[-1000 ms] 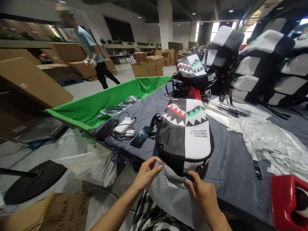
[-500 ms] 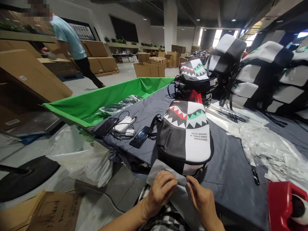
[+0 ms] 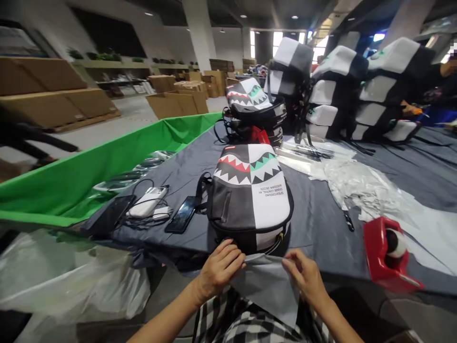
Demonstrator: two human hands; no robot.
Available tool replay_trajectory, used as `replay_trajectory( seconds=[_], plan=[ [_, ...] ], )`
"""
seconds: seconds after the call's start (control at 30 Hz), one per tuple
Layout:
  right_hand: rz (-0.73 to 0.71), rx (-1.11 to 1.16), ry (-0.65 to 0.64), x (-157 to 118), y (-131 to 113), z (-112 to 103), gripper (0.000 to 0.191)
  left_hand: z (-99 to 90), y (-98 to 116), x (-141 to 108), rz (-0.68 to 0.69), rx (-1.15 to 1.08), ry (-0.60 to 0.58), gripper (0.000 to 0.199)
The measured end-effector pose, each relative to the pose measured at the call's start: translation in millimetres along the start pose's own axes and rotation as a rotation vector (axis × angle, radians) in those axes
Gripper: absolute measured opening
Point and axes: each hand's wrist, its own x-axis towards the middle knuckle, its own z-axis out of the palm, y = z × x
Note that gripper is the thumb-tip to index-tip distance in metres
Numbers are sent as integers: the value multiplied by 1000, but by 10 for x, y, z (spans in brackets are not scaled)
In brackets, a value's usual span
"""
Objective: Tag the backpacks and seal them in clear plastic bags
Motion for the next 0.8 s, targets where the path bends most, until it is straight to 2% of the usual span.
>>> replay_trajectory(
  seconds=[0.1, 0.2, 0.33, 0.5, 0.63, 0.7, 0.73, 0.8],
  plan=[
    [127, 81, -7, -26, 59, -57, 44, -37, -90, 7, 118, -42, -61, 11],
    [152, 141, 88, 70, 59, 1, 43, -31, -142, -51, 160, -90, -79, 15],
    [50, 163, 272, 387, 67, 159, 38, -43, -152, -115, 170, -125, -66, 35],
    [-107, 105, 348, 686, 210, 346, 45, -26, -72, -150, 97, -33, -229, 41],
    [-63, -53, 581, 591, 225, 363, 44, 54, -15, -226, -9, -10, -206, 33],
    [-103, -136, 685, 446, 155, 340, 35, 76, 0, -248, -39, -19, -229, 29],
    [-161, -165, 690, 365, 108, 335, 28, 81, 6, -253, -51, -24, -242, 28],
    [-311, -209, 600, 219, 11, 357, 11, 89, 16, -256, -68, -29, -233, 28]
  ],
)
